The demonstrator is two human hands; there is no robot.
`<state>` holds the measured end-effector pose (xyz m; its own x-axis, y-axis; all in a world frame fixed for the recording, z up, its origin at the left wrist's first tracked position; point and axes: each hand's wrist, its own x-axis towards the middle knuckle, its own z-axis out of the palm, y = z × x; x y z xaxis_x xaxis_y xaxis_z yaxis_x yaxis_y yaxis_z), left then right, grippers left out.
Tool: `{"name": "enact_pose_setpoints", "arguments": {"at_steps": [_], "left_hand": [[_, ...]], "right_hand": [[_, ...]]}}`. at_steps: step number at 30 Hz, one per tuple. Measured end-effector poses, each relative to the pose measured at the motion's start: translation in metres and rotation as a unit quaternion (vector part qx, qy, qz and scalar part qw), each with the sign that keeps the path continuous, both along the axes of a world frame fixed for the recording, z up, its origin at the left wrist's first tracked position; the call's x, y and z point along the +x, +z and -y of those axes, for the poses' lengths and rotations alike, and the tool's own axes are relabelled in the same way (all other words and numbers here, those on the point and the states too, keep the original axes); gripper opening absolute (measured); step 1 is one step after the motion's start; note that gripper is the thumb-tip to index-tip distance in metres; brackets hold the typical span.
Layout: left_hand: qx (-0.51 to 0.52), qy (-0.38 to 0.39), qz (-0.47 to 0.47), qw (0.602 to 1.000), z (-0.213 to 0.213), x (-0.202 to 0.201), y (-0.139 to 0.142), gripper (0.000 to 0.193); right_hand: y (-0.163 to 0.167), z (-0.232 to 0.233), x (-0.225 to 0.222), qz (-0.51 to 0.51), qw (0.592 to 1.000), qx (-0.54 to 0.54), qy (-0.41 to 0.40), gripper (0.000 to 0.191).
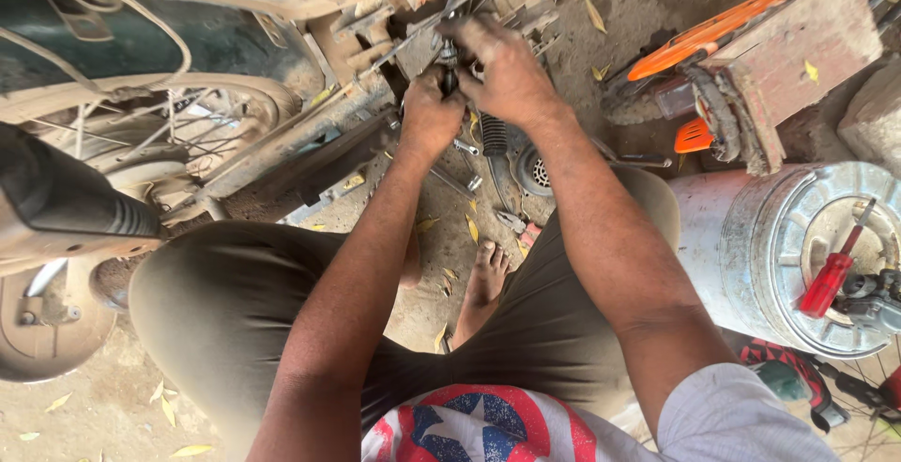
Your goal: The person is repairing a motorcycle engine while sitting on the ground. They use a wrench and a screwdriver to adjust and tighten components near the engine block and rear wheel area.
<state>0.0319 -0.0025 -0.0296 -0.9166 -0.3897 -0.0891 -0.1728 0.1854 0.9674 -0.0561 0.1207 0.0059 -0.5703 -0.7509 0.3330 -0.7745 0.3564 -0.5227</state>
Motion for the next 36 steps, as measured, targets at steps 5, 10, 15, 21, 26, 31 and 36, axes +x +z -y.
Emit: {"name": "enact_pose_setpoints", "arguments": {"at_steps": [5,10,15,21,26,31,36], "left_hand": [[-0.121,-0.029,-0.025,0.992,0.007,0.004,-0.007,0.021],[-0.146,-0.124,0.053,0.98,0.015,0.002,0.01,0.035],[-0.193,-0.095,0.046,0.976,0.017,0.004,0.032,0.027],[-0.18,-0.084,0.122,0.973,0.018,-0.001,0.034,0.026],[-0.229,-0.121,0.103,0.96,0.03,-0.004,0.022,0.028],[-0.456,-0.356,0.02,0.815,0.049,-0.016,0.035,0.024],[0.011,-0.183,0.161,0.97,0.053,-0.011,0.049,0.036]], "right_hand": [[0.003,0.0,0.003,0.054,0.992,0.113,-0.013,0.041],[0.028,0.006,0.002,0.094,0.951,0.292,0.03,0.073],[0.038,0.018,-0.002,0.106,0.961,0.245,0.075,0.038],[0.018,0.019,-0.011,0.078,0.967,0.24,0.04,0.056],[0.011,0.021,-0.013,0.063,0.986,0.137,0.066,0.045],[0.018,0.015,-0.015,0.009,0.997,0.069,0.034,0.039],[0.009,0.012,-0.021,0.021,0.999,-0.013,0.043,0.059]]}}
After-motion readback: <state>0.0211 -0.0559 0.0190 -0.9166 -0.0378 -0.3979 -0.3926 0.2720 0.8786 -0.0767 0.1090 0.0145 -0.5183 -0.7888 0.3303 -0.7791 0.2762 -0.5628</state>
